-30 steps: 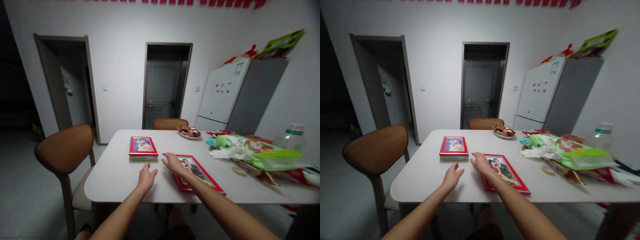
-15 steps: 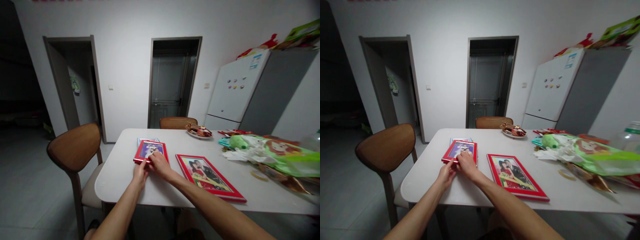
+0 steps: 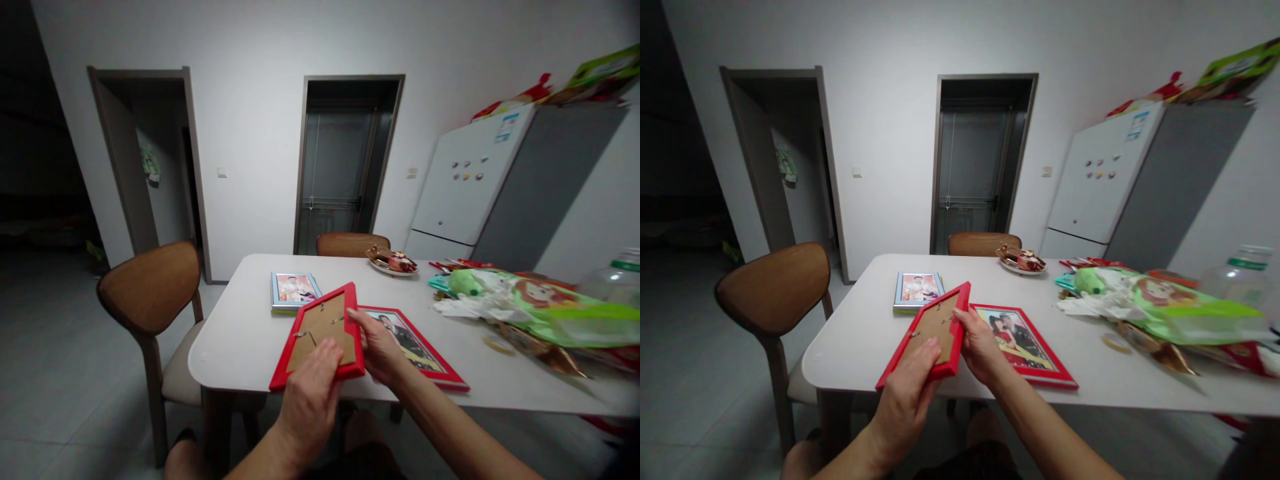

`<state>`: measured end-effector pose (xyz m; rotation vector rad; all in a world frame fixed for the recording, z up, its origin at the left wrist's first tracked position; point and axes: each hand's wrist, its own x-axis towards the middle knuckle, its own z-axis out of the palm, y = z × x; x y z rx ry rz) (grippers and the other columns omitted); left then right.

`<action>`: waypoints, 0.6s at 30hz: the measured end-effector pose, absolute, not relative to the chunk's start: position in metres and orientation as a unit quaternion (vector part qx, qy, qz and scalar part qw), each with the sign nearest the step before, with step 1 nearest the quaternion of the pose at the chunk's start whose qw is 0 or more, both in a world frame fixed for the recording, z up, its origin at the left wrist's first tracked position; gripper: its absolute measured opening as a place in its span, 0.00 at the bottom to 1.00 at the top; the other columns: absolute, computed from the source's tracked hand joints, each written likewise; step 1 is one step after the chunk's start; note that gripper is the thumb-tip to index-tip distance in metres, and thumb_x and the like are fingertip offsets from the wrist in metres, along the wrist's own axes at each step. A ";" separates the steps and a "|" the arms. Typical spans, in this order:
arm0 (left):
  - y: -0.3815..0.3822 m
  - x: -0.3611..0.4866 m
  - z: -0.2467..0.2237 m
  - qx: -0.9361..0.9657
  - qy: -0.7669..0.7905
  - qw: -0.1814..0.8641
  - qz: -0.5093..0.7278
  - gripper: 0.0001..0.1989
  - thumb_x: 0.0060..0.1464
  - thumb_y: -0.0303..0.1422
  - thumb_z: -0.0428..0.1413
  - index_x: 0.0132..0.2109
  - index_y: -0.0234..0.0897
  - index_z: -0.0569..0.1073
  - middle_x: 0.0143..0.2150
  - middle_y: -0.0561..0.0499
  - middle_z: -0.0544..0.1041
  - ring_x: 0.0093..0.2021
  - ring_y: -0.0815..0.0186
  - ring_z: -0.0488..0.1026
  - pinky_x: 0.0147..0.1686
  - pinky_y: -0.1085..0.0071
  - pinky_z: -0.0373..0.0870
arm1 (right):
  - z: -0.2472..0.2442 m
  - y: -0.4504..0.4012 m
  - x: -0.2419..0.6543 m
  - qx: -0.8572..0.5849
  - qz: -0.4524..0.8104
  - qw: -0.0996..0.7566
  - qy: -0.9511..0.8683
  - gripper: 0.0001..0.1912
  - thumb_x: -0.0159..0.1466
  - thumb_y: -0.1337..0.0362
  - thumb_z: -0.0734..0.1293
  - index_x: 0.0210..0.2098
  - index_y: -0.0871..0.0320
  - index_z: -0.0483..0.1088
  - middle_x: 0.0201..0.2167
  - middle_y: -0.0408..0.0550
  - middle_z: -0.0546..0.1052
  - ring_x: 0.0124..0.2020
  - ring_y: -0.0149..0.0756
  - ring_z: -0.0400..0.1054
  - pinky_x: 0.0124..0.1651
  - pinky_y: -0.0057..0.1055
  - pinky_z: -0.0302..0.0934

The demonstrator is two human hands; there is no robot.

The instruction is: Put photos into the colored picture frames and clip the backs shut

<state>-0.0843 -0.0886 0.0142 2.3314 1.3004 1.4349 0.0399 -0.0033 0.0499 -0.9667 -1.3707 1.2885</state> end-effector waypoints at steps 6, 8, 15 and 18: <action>-0.097 -0.077 -0.019 0.831 0.452 -0.010 0.324 0.19 0.53 0.24 0.43 0.53 0.35 0.62 0.53 0.43 0.64 0.55 0.61 0.58 0.52 0.64 0.60 | 0.012 -0.005 0.052 -0.382 0.601 0.422 -0.561 0.17 0.47 0.64 0.60 0.36 0.61 0.66 0.32 0.50 0.75 0.32 0.36 0.70 0.34 0.30 0.63; -0.096 -0.075 -0.025 0.838 0.460 -0.010 0.293 0.19 0.53 0.24 0.44 0.53 0.35 0.62 0.54 0.43 0.64 0.55 0.61 0.57 0.52 0.64 0.60 | 0.003 0.000 0.052 -0.399 0.587 0.415 -0.569 0.17 0.46 0.66 0.60 0.37 0.61 0.67 0.32 0.50 0.75 0.31 0.36 0.70 0.33 0.29 0.63; -0.095 -0.089 -0.020 0.830 0.508 0.056 0.223 0.20 0.48 0.27 0.51 0.51 0.35 0.64 0.53 0.43 0.65 0.54 0.60 0.59 0.53 0.62 0.57 | -0.012 0.015 0.054 -0.554 0.319 0.320 -0.699 0.21 0.45 0.71 0.60 0.40 0.61 0.67 0.30 0.48 0.76 0.27 0.32 0.67 0.28 0.24 0.58; -0.095 -0.108 -0.017 0.798 0.557 0.070 0.218 0.24 0.43 0.32 0.57 0.50 0.35 0.64 0.52 0.42 0.66 0.53 0.56 0.61 0.54 0.55 0.52 | -0.014 0.017 0.056 -0.574 0.219 0.274 -0.740 0.19 0.46 0.71 0.60 0.38 0.61 0.67 0.30 0.49 0.75 0.28 0.33 0.67 0.30 0.23 0.56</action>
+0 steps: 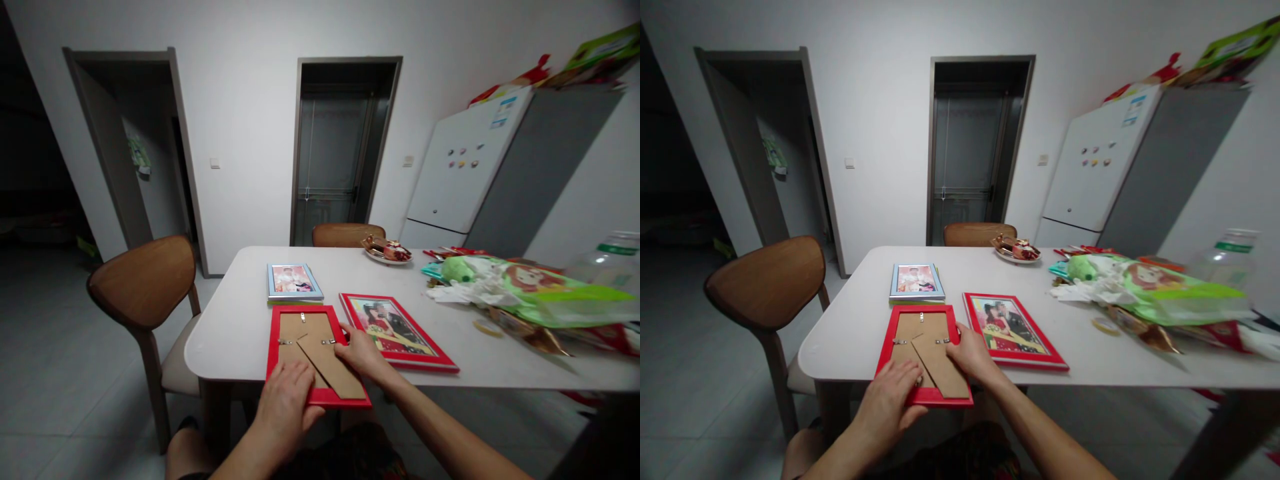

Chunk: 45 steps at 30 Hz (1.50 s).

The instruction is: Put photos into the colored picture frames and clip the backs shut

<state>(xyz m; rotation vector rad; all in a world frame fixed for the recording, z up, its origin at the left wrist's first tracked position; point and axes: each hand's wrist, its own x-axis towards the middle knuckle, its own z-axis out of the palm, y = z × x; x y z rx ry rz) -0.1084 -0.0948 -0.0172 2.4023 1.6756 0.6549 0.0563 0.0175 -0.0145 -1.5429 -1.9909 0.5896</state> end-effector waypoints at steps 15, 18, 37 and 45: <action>-0.093 -0.131 -0.025 0.763 0.585 0.109 0.251 0.26 0.37 0.34 0.61 0.46 0.35 0.66 0.51 0.41 0.67 0.53 0.56 0.61 0.54 0.54 0.49 | -0.020 0.023 0.046 -0.557 0.021 0.153 -0.816 0.11 0.54 0.67 0.58 0.31 0.61 0.71 0.32 0.52 0.68 0.30 0.33 0.63 0.32 0.25 0.53; -0.093 -0.131 -0.025 0.766 0.582 0.106 0.252 0.22 0.37 0.34 0.61 0.42 0.35 0.68 0.51 0.41 0.67 0.53 0.56 0.61 0.54 0.54 0.49 | -0.023 0.024 0.046 -0.558 0.017 0.149 -0.816 0.12 0.56 0.66 0.57 0.30 0.61 0.71 0.33 0.52 0.67 0.29 0.32 0.63 0.32 0.25 0.53; -0.091 -0.133 -0.033 0.765 0.580 0.102 0.261 0.30 0.37 0.35 0.61 0.49 0.31 0.63 0.48 0.40 0.69 0.52 0.55 0.61 0.54 0.53 0.51 | -0.027 0.055 -0.017 -0.567 0.004 0.172 -0.805 0.15 0.59 0.60 0.55 0.39 0.53 0.70 0.38 0.52 0.68 0.41 0.41 0.58 0.38 0.34 0.50; -0.091 -0.132 -0.036 0.763 0.581 0.093 0.268 0.31 0.36 0.35 0.62 0.50 0.33 0.63 0.48 0.41 0.69 0.52 0.54 0.62 0.52 0.52 0.54 | -0.021 0.037 -0.019 -0.499 0.033 0.200 -0.842 0.15 0.58 0.58 0.56 0.39 0.53 0.70 0.40 0.50 0.69 0.42 0.38 0.58 0.42 0.32 0.49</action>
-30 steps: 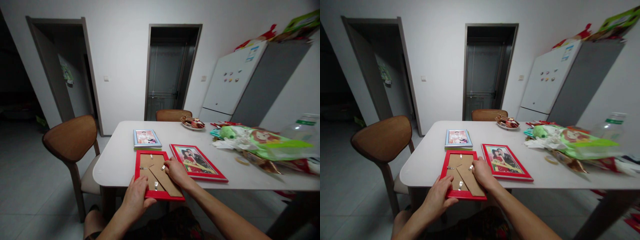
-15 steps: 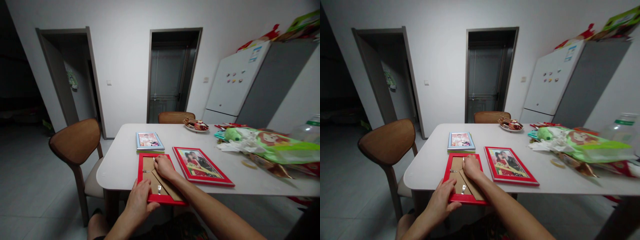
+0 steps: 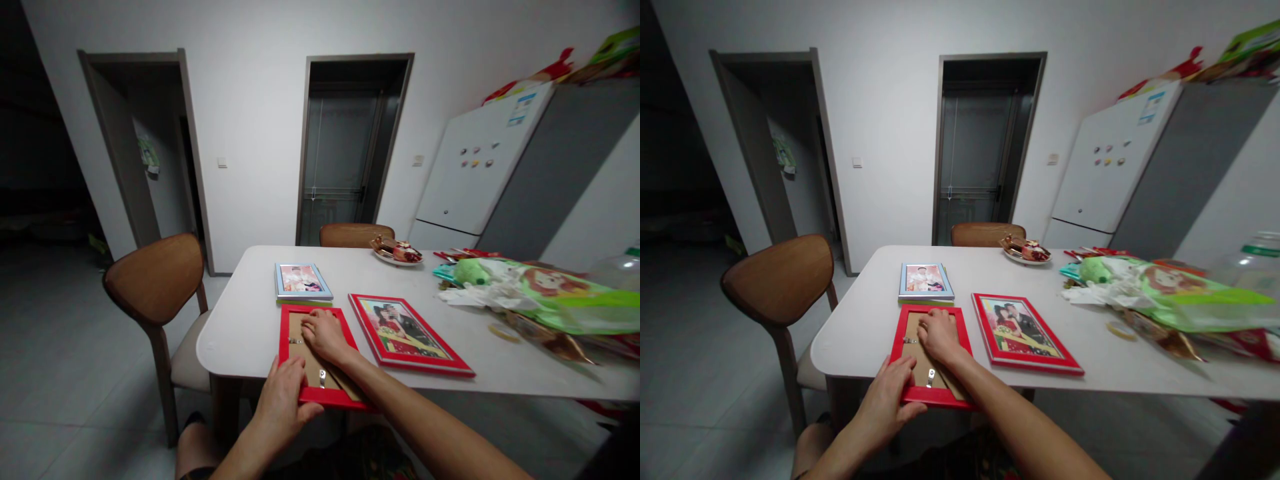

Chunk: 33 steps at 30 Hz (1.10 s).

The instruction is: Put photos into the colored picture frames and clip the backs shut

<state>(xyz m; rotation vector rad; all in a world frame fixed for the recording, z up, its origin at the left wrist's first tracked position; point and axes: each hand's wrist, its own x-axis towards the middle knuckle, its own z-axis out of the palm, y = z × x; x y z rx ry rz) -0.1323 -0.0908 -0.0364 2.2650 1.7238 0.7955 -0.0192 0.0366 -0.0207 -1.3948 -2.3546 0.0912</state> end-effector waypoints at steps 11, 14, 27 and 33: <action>-0.091 -0.131 -0.031 0.765 0.578 0.092 0.268 0.29 0.37 0.32 0.61 0.48 0.30 0.64 0.50 0.37 0.67 0.53 0.54 0.61 0.53 0.52 0.53 | -0.022 0.024 -0.027 -0.380 0.132 0.245 -0.882 0.10 0.54 0.65 0.60 0.31 0.56 0.73 0.33 0.46 0.72 0.39 0.33 0.62 0.44 0.29 0.52; -0.091 -0.131 -0.032 0.766 0.574 0.089 0.276 0.29 0.36 0.32 0.61 0.48 0.31 0.64 0.50 0.38 0.67 0.53 0.54 0.61 0.53 0.52 0.53 | -0.021 0.023 -0.023 -0.364 0.144 0.245 -0.887 0.10 0.51 0.70 0.60 0.29 0.56 0.73 0.36 0.46 0.72 0.41 0.34 0.62 0.46 0.30 0.53; -0.090 -0.131 -0.038 0.764 0.572 0.096 0.283 0.20 0.38 0.33 0.61 0.40 0.32 0.69 0.49 0.38 0.68 0.53 0.55 0.61 0.53 0.52 0.51 | -0.002 -0.012 0.040 -0.310 0.275 0.156 -0.897 0.11 0.48 0.64 0.66 0.33 0.53 0.73 0.51 0.47 0.61 0.53 0.39 0.53 0.54 0.37 0.46; -0.091 -0.131 -0.037 0.762 0.583 0.096 0.267 0.21 0.39 0.32 0.60 0.43 0.33 0.67 0.51 0.39 0.66 0.53 0.54 0.60 0.53 0.51 0.52 | -0.009 -0.017 0.027 -0.328 0.233 0.203 -0.893 0.08 0.50 0.63 0.65 0.30 0.55 0.73 0.47 0.49 0.65 0.50 0.37 0.56 0.52 0.34 0.50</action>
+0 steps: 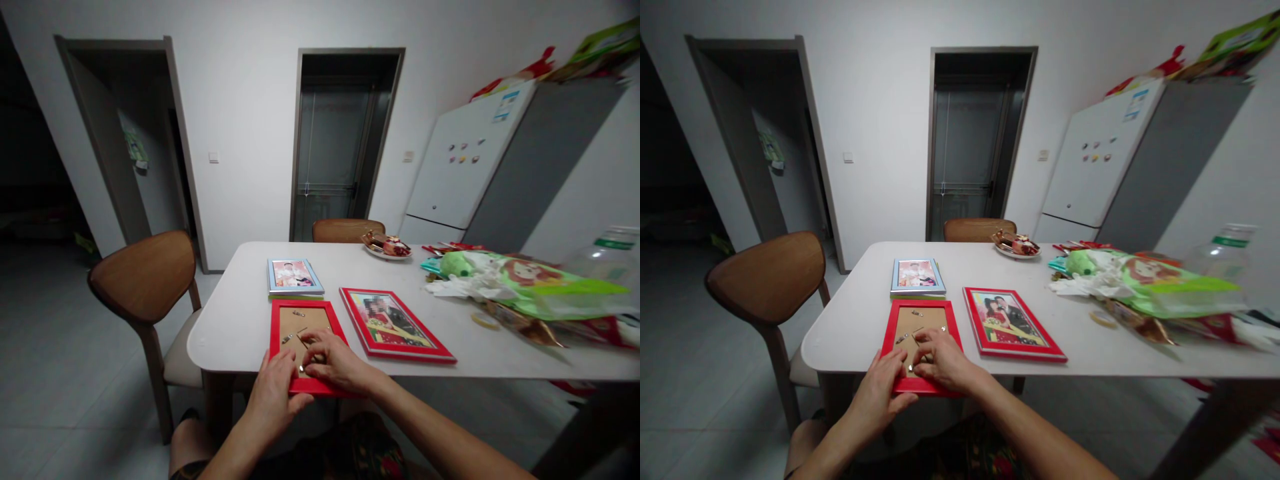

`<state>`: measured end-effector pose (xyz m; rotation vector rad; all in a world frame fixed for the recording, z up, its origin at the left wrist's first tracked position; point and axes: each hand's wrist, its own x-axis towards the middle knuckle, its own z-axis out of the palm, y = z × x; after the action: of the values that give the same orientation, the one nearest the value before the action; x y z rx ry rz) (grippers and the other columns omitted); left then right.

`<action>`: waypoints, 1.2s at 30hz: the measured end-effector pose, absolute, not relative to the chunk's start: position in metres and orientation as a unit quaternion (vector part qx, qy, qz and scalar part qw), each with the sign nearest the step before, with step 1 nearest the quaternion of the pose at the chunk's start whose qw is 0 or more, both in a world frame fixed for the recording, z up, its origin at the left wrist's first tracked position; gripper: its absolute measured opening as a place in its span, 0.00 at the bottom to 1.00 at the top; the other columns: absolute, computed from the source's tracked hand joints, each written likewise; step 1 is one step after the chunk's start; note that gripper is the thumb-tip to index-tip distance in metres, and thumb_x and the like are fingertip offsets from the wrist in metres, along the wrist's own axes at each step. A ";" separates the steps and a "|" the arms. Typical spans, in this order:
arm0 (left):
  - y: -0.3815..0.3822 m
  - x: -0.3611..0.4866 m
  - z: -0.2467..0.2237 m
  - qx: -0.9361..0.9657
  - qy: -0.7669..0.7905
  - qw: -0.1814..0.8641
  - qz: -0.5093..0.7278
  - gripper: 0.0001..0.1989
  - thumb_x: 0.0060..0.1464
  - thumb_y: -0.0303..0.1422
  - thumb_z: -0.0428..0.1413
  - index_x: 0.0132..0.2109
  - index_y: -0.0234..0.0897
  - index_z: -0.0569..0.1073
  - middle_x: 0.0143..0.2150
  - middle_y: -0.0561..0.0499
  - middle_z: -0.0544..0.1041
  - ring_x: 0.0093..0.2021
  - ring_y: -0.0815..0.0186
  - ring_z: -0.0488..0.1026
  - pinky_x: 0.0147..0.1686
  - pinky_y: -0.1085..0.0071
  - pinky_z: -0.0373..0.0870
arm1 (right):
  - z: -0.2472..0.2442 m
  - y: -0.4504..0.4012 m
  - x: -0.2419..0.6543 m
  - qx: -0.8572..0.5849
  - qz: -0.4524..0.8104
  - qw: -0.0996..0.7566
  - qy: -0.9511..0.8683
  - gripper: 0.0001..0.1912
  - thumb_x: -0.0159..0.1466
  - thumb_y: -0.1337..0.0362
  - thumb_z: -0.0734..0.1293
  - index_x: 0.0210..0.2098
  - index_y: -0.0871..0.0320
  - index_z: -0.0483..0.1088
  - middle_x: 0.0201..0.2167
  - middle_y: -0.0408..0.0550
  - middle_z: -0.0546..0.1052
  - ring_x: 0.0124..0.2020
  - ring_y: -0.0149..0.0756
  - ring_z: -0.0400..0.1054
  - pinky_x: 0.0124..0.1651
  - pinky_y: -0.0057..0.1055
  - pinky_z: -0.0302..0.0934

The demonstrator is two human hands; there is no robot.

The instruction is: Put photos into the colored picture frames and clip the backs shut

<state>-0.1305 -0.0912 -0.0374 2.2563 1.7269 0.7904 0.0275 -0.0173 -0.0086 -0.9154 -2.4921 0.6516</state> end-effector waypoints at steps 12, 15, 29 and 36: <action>-0.091 -0.130 -0.040 0.745 0.565 0.124 0.332 0.22 0.38 0.31 0.59 0.44 0.35 0.65 0.54 0.39 0.62 0.55 0.54 0.57 0.53 0.51 0.51 | -0.004 -0.009 0.025 -0.469 0.141 0.230 -0.841 0.20 0.48 0.67 0.63 0.42 0.60 0.68 0.39 0.52 0.71 0.40 0.38 0.63 0.44 0.30 0.55; -0.091 -0.131 -0.033 0.706 0.567 0.169 0.390 0.20 0.43 0.30 0.56 0.46 0.35 0.63 0.57 0.39 0.58 0.56 0.57 0.55 0.53 0.57 0.54 | 0.003 -0.006 0.025 -0.474 0.149 0.228 -0.837 0.21 0.46 0.68 0.63 0.41 0.60 0.69 0.39 0.51 0.72 0.40 0.38 0.63 0.43 0.30 0.55; -0.071 -0.196 -0.008 0.395 0.514 0.433 0.626 0.18 0.44 0.30 0.51 0.45 0.37 0.59 0.29 0.54 0.73 0.24 0.68 0.72 0.24 0.72 0.68 | 0.020 -0.003 0.033 -0.474 0.120 0.289 -0.823 0.19 0.54 0.60 0.61 0.44 0.61 0.66 0.41 0.54 0.71 0.42 0.39 0.63 0.45 0.33 0.55; -0.086 -0.245 -0.012 0.430 0.613 0.352 0.562 0.17 0.40 0.34 0.53 0.40 0.36 0.64 0.29 0.54 0.74 0.26 0.67 0.72 0.26 0.73 0.67 | -0.012 0.012 0.059 -0.568 0.076 0.166 -0.803 0.17 0.53 0.64 0.59 0.42 0.63 0.66 0.36 0.56 0.72 0.37 0.40 0.66 0.38 0.30 0.55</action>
<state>-0.2446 -0.0856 -0.0122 1.1118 1.5860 1.4544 0.0587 0.0115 -0.0119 -1.6174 -2.2853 0.2153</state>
